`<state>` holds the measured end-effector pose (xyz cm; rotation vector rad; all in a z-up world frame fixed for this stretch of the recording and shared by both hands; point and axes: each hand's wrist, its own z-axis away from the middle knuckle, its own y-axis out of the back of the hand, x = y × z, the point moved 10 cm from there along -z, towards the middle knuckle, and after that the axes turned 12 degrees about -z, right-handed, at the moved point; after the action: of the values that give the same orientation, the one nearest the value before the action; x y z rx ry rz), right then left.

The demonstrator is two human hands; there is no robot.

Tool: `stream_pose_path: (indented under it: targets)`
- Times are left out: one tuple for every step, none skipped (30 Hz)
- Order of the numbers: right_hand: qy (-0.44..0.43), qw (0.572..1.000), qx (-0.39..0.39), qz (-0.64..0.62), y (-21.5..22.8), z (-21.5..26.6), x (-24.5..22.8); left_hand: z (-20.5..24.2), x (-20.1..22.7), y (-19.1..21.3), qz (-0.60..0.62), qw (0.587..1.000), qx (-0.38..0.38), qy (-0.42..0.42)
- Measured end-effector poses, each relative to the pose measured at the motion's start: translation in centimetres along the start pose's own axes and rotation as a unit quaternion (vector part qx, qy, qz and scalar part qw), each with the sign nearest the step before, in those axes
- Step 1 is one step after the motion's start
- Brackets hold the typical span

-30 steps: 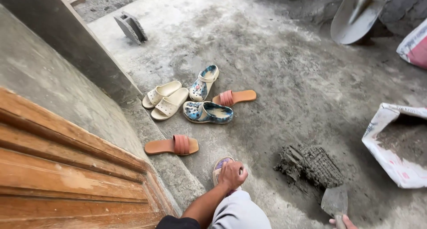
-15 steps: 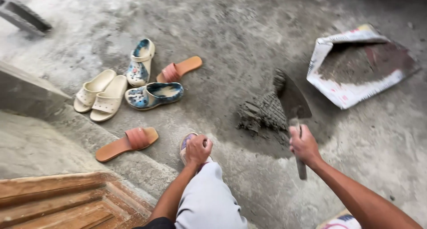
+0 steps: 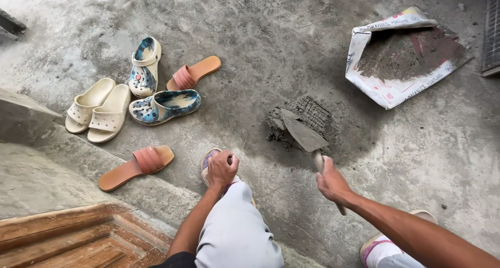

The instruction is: Spreading and gathering a small pile of wet cement on the floor using a hand trowel

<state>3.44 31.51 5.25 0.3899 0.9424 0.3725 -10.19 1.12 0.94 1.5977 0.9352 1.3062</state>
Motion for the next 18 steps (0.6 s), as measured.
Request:
stream_pose_path:
  targets:
    - [-0.001,1.000,0.000,0.002,0.6,1.1,-0.6,0.0,-0.1,-0.1,0.002,1.000,0.000,0.001]
    - [-0.050,0.998,0.031,-0.022,1.8,2.2,-0.3,0.0,-0.1,-0.1,0.004,1.000,0.000,0.003]
    - [-0.099,0.992,0.062,-0.046,3.0,3.5,0.1,0.2,-0.1,-0.3,0.006,1.000,-0.001,0.006]
    - [-0.101,0.992,0.061,-0.043,3.5,3.1,1.9,0.1,-0.1,-0.3,0.008,1.000,-0.002,0.008]
    - [-0.123,0.981,0.101,-0.114,4.5,3.0,4.3,0.1,-0.1,-0.1,0.002,1.000,0.004,0.006]
    - [-0.144,0.962,0.141,-0.184,5.5,3.1,6.7,0.2,0.0,0.0,-0.005,1.000,0.011,0.004]
    - [-0.147,0.961,0.143,-0.183,5.9,3.0,8.0,0.3,0.1,0.1,-0.003,1.000,0.008,0.002]
    - [-0.186,0.946,0.171,-0.201,6.6,3.3,10.1,0.4,0.1,0.3,-0.008,1.000,0.013,0.004]
    - [-0.224,0.928,0.200,-0.218,7.2,3.8,12.2,0.3,0.2,0.5,-0.012,1.000,0.019,0.004]
    - [-0.226,0.927,0.204,-0.219,7.1,4.2,13.4,0.5,0.3,0.1,-0.010,1.000,0.017,0.001]
    - [-0.248,0.910,0.207,-0.262,6.5,4.4,14.9,0.4,0.1,-0.1,-0.012,1.000,0.018,0.003]
    - [-0.268,0.890,0.209,-0.305,5.8,4.6,16.3,0.2,-0.1,-0.3,-0.014,1.000,0.018,0.004]
    - [-0.268,0.890,0.207,-0.305,5.5,5.1,15.7,0.2,0.3,0.4,-0.015,1.000,0.018,0.005]
    - [-0.295,0.875,0.185,-0.336,4.4,5.7,15.6,0.1,1.1,1.1,-0.001,1.000,0.014,-0.011]
    - [-0.323,0.857,0.162,-0.367,3.2,6.5,15.4,0.1,1.8,1.6,0.014,0.999,0.008,-0.028]
    - [-0.326,0.856,0.161,-0.367,2.6,6.5,14.6,0.1,1.8,1.8,0.013,1.000,0.005,-0.027]
    - [-0.322,0.855,0.160,-0.375,2.1,6.5,13.8,0.2,1.9,1.9,0.006,1.000,0.007,-0.025]
    - [-0.318,0.853,0.158,-0.383,1.6,6.5,13.0,0.2,2.0,2.0,-0.002,1.000,0.008,-0.024]
